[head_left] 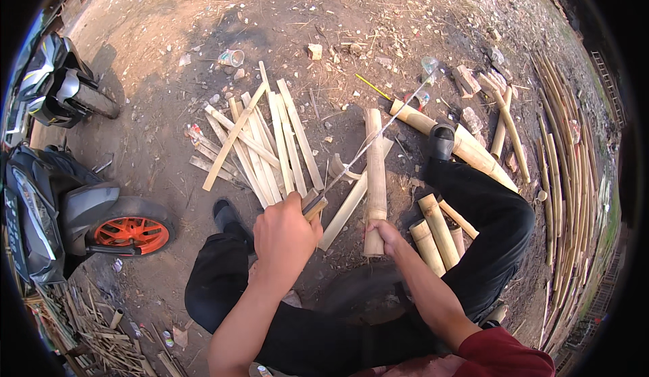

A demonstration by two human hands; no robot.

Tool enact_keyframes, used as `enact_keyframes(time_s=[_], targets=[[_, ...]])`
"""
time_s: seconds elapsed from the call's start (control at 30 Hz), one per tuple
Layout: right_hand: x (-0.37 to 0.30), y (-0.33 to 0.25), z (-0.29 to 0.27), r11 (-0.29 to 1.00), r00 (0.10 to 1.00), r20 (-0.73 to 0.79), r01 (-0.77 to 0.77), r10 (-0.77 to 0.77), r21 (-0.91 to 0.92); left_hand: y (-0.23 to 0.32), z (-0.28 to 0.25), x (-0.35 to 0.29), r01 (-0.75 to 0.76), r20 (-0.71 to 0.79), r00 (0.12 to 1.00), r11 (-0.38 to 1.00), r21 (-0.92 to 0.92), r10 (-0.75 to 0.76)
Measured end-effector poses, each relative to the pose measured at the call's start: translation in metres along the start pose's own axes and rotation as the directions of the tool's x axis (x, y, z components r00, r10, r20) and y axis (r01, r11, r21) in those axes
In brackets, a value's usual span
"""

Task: The person splits several bamboo stalks using a cleaver and a piece of bamboo as a mallet. The person repeatedly positions a stalk, strikes the back of the cleaver to drive it through, and pries the split sections apart by hand.

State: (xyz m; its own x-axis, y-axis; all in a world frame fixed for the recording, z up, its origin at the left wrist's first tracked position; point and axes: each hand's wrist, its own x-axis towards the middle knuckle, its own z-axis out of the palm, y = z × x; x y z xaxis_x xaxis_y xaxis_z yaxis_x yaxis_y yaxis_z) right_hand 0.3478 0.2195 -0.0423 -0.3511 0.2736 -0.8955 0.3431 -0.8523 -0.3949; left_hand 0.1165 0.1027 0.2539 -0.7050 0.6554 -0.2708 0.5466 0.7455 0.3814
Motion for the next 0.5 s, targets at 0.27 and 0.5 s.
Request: enact_keyframes(time_s=[0.27, 0.5], targets=[[-0.298, -0.245, 0.001, 0.202, 0.203, -0.021, 0.952, -0.979, -0.23, 0.015, 0.001, -0.002, -0.009, -0.053, 0.999, 1.0, 0.007, 0.009], [-0.453, -0.291, 0.042, -0.256, -0.249, 0.083, 0.963, -0.965, -0.086, 0.01, 0.008, 0.001, -0.061, -0.124, 0.991, 0.998, -0.035, 0.056]])
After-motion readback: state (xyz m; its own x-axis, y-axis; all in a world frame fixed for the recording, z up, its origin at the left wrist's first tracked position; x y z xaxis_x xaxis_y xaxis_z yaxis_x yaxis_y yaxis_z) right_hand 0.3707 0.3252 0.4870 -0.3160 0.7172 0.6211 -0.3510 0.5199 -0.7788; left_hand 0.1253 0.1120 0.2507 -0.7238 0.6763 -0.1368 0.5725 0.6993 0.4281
